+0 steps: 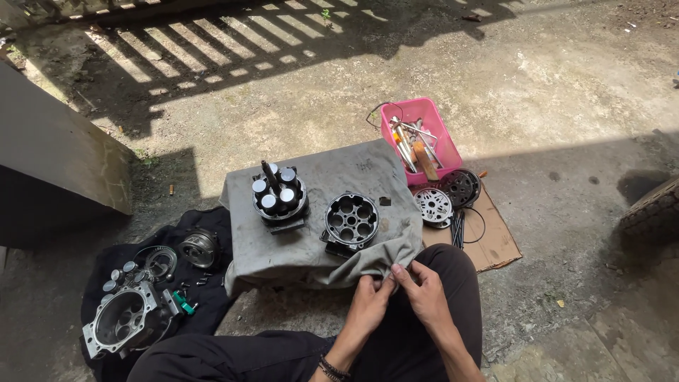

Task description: Inspecting and disassembling engine components using a screwdriver

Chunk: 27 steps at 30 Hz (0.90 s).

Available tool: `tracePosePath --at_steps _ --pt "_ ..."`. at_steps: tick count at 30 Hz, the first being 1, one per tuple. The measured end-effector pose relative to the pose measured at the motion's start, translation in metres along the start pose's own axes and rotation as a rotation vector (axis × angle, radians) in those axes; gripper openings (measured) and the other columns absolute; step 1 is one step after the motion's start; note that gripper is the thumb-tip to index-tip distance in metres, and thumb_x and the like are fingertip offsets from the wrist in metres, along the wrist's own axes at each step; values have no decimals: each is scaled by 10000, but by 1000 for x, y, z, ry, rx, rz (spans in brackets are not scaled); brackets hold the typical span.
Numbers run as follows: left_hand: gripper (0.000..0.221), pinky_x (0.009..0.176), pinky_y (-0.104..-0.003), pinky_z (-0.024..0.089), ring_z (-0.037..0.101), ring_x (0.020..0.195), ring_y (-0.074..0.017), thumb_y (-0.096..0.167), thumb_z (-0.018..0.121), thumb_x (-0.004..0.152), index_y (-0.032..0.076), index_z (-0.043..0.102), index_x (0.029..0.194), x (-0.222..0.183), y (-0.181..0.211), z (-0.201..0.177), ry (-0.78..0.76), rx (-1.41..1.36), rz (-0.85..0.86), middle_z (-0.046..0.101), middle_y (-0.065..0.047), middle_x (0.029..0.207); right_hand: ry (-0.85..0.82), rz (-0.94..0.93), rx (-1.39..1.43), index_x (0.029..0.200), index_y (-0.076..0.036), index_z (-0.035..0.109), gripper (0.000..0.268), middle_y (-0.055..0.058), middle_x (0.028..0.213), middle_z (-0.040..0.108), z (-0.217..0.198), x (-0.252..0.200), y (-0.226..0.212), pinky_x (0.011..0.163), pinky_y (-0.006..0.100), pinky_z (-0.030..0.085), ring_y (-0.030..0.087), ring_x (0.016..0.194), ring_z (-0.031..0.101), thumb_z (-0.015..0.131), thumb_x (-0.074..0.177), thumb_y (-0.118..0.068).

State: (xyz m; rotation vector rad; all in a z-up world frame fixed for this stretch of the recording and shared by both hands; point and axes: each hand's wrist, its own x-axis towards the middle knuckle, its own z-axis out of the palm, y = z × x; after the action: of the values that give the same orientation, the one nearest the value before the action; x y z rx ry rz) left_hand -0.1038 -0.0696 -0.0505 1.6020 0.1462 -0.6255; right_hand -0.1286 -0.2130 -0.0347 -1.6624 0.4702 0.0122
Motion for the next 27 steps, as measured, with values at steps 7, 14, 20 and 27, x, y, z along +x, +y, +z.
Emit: tracePosePath --at_steps 7,14,20,27 --pt "269 588 -309 499 581 603 -141 378 654 920 114 692 947 -14 66 -63 331 449 185 636 25 744 247 -21 -354 1186 -78 745 418 35 689 708 -5 -7 -29 543 288 418 132 549 525 759 832 -299" --pt "1090 1093 -554 307 373 1321 -428 585 853 679 13 344 1456 62 47 -58 531 979 769 357 -267 1448 351 -65 -440 1515 -66 385 849 87 718 765 8 -6 -30 476 304 459 181 452 583 771 801 -314" --pt "339 1094 -588 273 472 1290 -374 344 714 866 80 684 1078 57 57 -45 357 1125 847 610 -177 1276 264 -303 -315 1331 -66 671 492 130 1210 775 0 2 -12 888 268 576 203 1057 762 726 852 -163" --pt "99 1001 -495 377 612 813 -253 136 654 907 41 658 937 47 68 -45 470 856 875 639 -98 950 230 -205 -222 1170 -25 749 352 63 835 814 -6 5 -3 629 249 556 124 681 705 741 865 -199"
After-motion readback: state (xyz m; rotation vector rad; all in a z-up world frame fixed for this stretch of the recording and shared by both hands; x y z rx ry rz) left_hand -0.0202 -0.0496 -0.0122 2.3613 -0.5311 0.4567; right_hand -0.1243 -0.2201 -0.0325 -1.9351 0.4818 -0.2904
